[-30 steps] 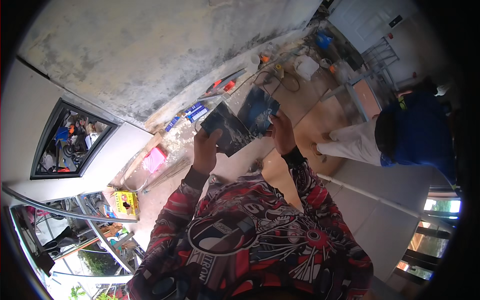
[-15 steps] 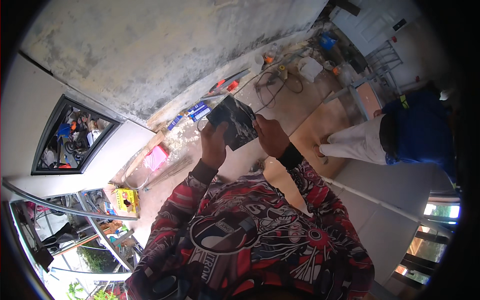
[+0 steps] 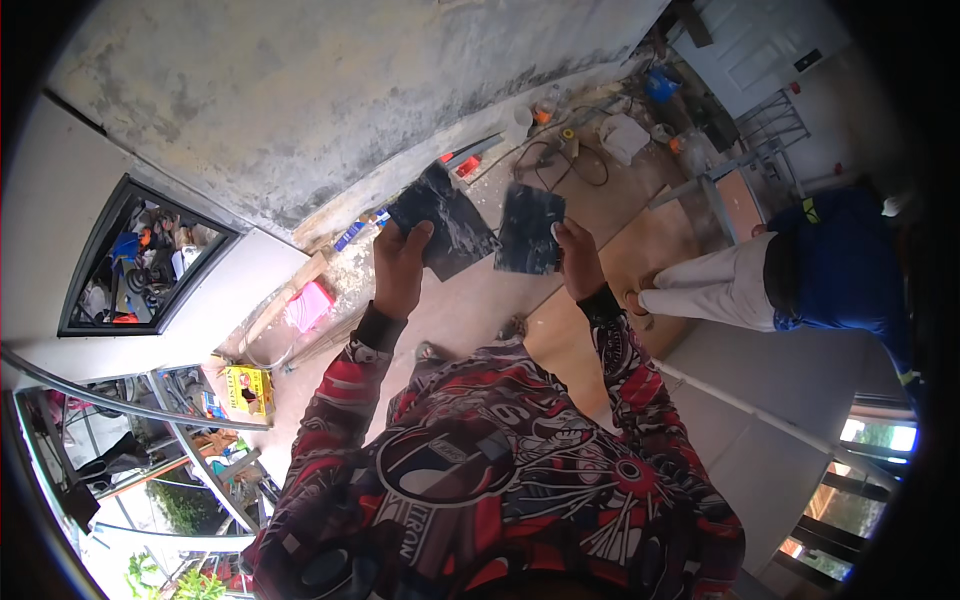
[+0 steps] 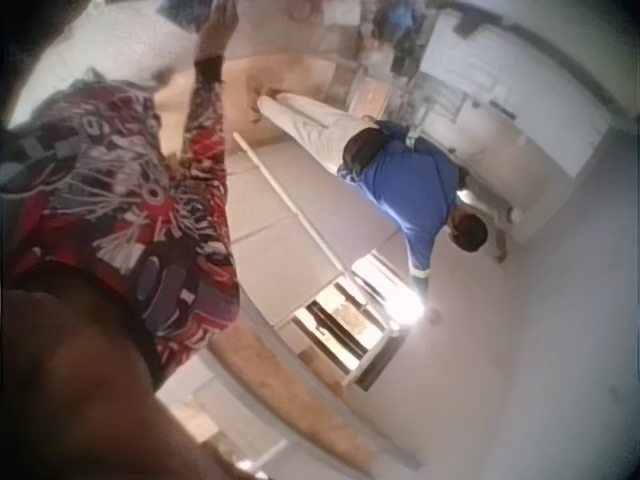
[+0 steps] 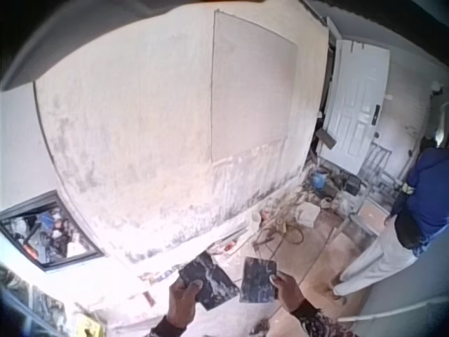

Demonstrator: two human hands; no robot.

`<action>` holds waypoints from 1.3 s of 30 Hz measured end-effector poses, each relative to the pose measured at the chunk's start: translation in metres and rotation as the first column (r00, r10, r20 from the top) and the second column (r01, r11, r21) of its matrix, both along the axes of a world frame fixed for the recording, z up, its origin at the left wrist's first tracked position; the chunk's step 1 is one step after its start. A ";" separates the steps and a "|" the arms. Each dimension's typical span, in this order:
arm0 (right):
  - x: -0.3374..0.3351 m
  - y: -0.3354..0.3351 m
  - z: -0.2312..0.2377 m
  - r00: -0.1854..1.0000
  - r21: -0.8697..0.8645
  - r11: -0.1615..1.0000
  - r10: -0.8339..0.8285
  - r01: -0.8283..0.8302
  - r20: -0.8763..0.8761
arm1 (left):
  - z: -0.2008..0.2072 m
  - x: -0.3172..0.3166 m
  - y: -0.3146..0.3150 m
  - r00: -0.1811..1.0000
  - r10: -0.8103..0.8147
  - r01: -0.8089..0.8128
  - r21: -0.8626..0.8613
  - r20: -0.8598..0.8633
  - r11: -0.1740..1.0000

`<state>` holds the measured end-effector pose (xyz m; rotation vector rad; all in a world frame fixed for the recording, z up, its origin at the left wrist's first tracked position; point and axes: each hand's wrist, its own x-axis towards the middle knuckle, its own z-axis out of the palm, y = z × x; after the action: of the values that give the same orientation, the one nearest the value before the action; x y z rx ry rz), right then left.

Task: The person applies filler paste onto the wall seams using two scrapers, scraping and smoothing the compound along the edges repeatedly.

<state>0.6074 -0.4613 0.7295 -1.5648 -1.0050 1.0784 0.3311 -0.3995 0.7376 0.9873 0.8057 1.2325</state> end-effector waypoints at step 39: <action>-0.083 0.001 0.040 0.964 0.277 0.960 0.029 0.047 -0.265 | 0.031 -0.026 -0.006 0.942 0.312 -0.260 0.321 -0.123 0.911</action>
<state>0.5241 -0.4601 0.7693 -1.1588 -0.9191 1.0558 0.3047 -0.4056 0.7687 1.2679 0.9405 1.5734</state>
